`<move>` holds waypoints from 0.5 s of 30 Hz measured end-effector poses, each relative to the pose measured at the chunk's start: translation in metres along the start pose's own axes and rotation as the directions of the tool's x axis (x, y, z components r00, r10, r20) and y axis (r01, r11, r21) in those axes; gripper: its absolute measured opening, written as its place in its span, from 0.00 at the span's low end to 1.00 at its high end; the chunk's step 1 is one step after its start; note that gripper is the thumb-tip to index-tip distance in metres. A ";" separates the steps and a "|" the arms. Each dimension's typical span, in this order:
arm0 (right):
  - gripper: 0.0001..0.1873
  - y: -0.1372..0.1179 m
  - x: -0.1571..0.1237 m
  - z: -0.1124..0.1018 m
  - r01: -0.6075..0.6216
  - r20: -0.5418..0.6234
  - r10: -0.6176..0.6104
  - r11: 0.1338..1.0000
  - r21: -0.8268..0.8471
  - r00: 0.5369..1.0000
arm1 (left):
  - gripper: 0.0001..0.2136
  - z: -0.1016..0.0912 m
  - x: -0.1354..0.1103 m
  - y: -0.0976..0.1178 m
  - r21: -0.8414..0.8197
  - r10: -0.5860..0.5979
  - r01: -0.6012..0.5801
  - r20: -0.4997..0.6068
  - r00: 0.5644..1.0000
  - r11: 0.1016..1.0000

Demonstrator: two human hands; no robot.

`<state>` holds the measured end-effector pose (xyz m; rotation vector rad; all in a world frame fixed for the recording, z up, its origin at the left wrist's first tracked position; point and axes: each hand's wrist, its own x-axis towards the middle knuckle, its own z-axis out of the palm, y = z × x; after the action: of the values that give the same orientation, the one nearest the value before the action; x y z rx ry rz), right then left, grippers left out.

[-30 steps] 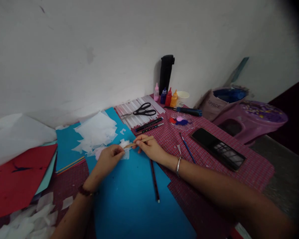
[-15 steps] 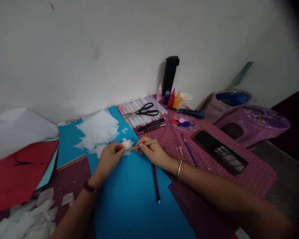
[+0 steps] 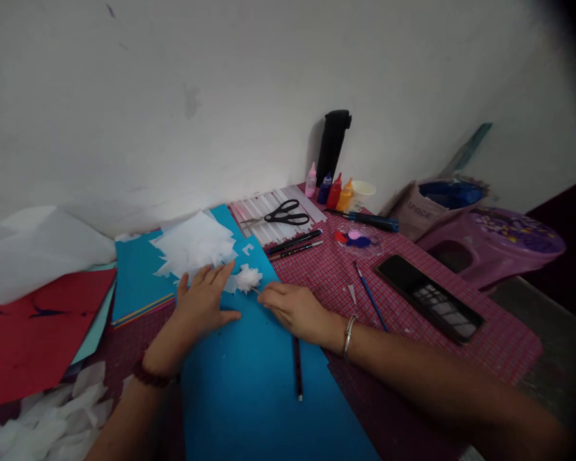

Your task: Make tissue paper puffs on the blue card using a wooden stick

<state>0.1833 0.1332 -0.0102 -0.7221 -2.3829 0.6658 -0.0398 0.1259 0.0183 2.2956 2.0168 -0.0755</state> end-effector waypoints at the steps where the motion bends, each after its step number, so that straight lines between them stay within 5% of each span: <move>1: 0.10 -0.001 -0.001 0.000 0.019 0.027 -0.018 0.998 -0.063 0.999 | 0.44 0.001 0.000 0.000 0.011 -0.004 0.004 -0.010 1.000 1.000; 5: 0.09 -0.005 -0.001 -0.002 0.069 0.069 -0.060 0.989 -0.130 0.996 | 0.43 0.000 -0.002 -0.001 0.008 -0.017 0.018 -0.050 0.999 1.000; 9: 0.09 -0.004 0.001 -0.006 -0.056 -0.136 0.082 0.981 0.186 0.987 | 0.21 -0.004 -0.005 0.007 0.016 -0.007 0.011 -0.235 0.972 1.000; 12: 0.09 0.002 0.004 -0.005 -0.156 -0.267 0.320 0.856 0.493 0.909 | 0.10 -0.003 -0.007 0.019 0.084 0.006 0.024 -0.336 0.942 0.996; 15: 0.08 0.008 0.008 -0.002 -0.179 -0.234 0.478 0.670 0.720 0.847 | 0.08 0.001 -0.008 0.025 0.161 0.025 0.029 -0.323 0.946 0.986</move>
<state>0.1816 0.1447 -0.0109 -0.8626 -1.4466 1.3103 -0.0156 0.1149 0.0188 2.5513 2.2404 0.1532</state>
